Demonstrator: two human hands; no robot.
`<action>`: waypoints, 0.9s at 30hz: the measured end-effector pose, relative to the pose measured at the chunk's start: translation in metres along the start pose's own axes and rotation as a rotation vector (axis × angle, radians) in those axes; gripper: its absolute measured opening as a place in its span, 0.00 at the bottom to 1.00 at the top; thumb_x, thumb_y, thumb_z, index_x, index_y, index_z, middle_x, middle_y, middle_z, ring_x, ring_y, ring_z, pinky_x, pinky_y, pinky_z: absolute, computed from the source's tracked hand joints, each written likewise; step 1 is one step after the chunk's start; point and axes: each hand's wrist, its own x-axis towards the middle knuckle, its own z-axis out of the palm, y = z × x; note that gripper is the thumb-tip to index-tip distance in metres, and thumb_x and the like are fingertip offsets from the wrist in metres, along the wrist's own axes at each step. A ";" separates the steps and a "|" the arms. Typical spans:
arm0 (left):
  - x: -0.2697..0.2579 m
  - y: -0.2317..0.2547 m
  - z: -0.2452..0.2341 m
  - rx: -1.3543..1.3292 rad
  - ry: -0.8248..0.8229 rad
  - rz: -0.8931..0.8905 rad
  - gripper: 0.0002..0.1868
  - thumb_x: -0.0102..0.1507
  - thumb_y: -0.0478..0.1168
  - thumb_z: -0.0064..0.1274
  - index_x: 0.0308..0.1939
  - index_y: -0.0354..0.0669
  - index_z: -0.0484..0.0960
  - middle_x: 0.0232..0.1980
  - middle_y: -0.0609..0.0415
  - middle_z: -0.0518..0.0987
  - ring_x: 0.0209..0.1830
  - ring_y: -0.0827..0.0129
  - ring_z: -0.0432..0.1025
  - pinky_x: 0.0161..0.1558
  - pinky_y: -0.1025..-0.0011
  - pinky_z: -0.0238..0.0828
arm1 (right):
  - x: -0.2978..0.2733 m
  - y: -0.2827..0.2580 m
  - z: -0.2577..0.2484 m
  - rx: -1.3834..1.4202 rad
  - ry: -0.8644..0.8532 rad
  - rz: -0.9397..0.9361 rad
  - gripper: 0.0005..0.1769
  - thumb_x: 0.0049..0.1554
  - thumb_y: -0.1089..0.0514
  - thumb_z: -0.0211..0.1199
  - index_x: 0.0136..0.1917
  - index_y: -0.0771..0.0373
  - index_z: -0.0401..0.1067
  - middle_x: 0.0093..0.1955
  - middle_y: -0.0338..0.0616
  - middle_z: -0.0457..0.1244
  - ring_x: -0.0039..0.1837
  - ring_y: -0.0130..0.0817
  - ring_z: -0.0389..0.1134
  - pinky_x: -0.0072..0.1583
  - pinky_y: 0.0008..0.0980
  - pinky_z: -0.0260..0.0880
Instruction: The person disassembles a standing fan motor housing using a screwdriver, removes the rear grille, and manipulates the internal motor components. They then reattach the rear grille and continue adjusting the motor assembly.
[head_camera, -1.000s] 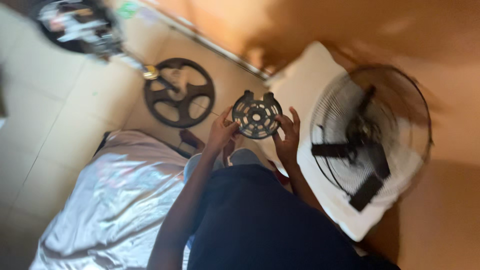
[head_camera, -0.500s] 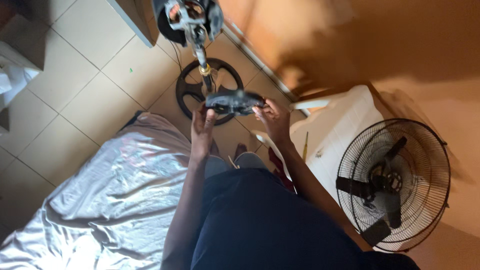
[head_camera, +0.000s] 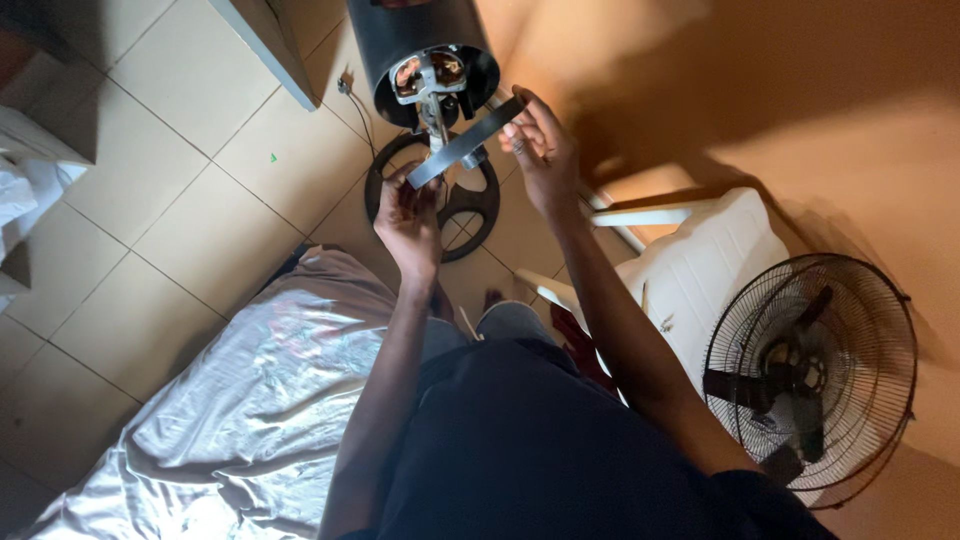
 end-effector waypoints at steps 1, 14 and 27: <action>-0.001 0.001 -0.002 0.096 0.006 0.012 0.14 0.68 0.28 0.58 0.58 0.33 0.79 0.48 0.53 0.82 0.48 0.76 0.77 0.52 0.77 0.75 | 0.003 -0.002 -0.001 0.004 -0.018 -0.010 0.28 0.68 0.60 0.61 0.77 0.72 0.59 0.65 0.50 0.66 0.60 0.31 0.71 0.62 0.31 0.75; -0.021 0.007 -0.026 -0.079 -0.088 -0.070 0.24 0.72 0.32 0.54 0.71 0.32 0.72 0.60 0.53 0.81 0.59 0.76 0.73 0.64 0.76 0.68 | -0.025 -0.028 -0.009 -0.015 -0.045 -0.007 0.23 0.63 0.66 0.66 0.69 0.72 0.66 0.58 0.46 0.64 0.53 0.28 0.71 0.53 0.29 0.79; 0.027 -0.002 -0.009 0.016 -0.035 -0.035 0.23 0.74 0.31 0.50 0.74 0.32 0.70 0.56 0.53 0.80 0.53 0.74 0.72 0.57 0.76 0.71 | 0.018 -0.013 0.010 -0.246 0.023 -0.169 0.20 0.63 0.66 0.69 0.67 0.70 0.70 0.53 0.45 0.65 0.49 0.26 0.70 0.49 0.23 0.74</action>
